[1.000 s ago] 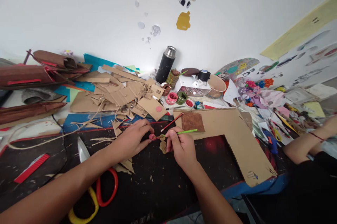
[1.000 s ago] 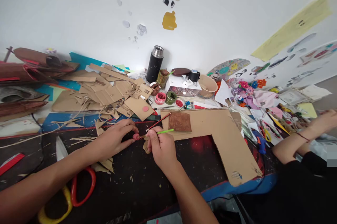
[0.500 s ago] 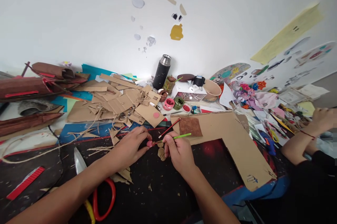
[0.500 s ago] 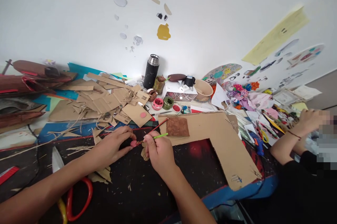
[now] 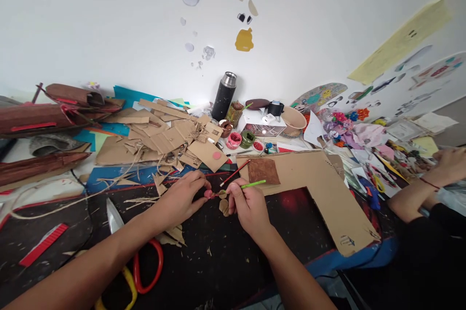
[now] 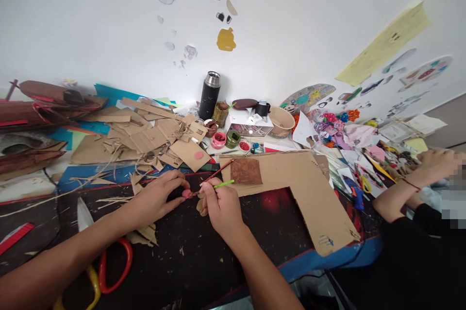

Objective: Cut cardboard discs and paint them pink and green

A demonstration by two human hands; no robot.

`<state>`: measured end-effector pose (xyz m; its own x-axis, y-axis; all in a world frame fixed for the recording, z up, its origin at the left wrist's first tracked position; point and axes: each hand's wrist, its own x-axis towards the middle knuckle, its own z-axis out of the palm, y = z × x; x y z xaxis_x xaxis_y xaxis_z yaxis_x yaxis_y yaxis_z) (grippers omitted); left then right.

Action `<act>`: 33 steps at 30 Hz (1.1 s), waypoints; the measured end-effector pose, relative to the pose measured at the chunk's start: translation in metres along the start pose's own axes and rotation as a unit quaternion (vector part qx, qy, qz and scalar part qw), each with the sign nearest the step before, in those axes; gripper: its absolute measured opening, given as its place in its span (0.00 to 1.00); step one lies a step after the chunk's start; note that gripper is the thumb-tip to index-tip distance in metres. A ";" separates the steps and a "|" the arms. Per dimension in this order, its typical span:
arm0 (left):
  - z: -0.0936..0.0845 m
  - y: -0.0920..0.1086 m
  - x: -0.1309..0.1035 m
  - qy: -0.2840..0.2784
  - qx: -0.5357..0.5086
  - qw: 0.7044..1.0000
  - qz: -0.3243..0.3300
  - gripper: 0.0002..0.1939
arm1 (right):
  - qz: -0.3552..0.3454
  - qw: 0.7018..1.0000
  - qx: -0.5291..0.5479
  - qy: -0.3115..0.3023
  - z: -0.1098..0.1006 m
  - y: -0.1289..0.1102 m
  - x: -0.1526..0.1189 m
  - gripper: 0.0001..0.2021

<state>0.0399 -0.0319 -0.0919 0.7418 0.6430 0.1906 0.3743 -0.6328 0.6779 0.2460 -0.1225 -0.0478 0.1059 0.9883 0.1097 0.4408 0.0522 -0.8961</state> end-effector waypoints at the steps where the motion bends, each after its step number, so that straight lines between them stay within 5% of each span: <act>1: 0.000 0.000 0.000 0.001 0.000 1.000 0.000 0.05 | 0.001 1.000 0.005 0.002 0.000 0.000 0.000 0.22; 17: 0.000 0.000 -0.001 0.011 0.002 1.000 0.004 0.05 | 0.055 0.989 0.134 0.033 0.002 0.003 -0.004 0.24; 25: -0.003 0.001 0.002 0.001 0.000 1.000 -0.017 0.05 | 0.131 0.898 0.384 0.168 -0.011 0.028 -0.002 0.25; 33: -0.033 0.012 0.004 -0.047 -0.070 0.992 -0.099 0.18 | 0.157 0.860 0.447 0.187 -0.018 0.047 -0.015 0.25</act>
<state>0.0290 -0.0221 -0.0595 0.7127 0.7013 -0.0181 0.4409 -0.4277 0.7891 0.2812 -0.1376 -0.0844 0.4485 0.8671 -0.2167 -0.5063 0.0467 -0.8611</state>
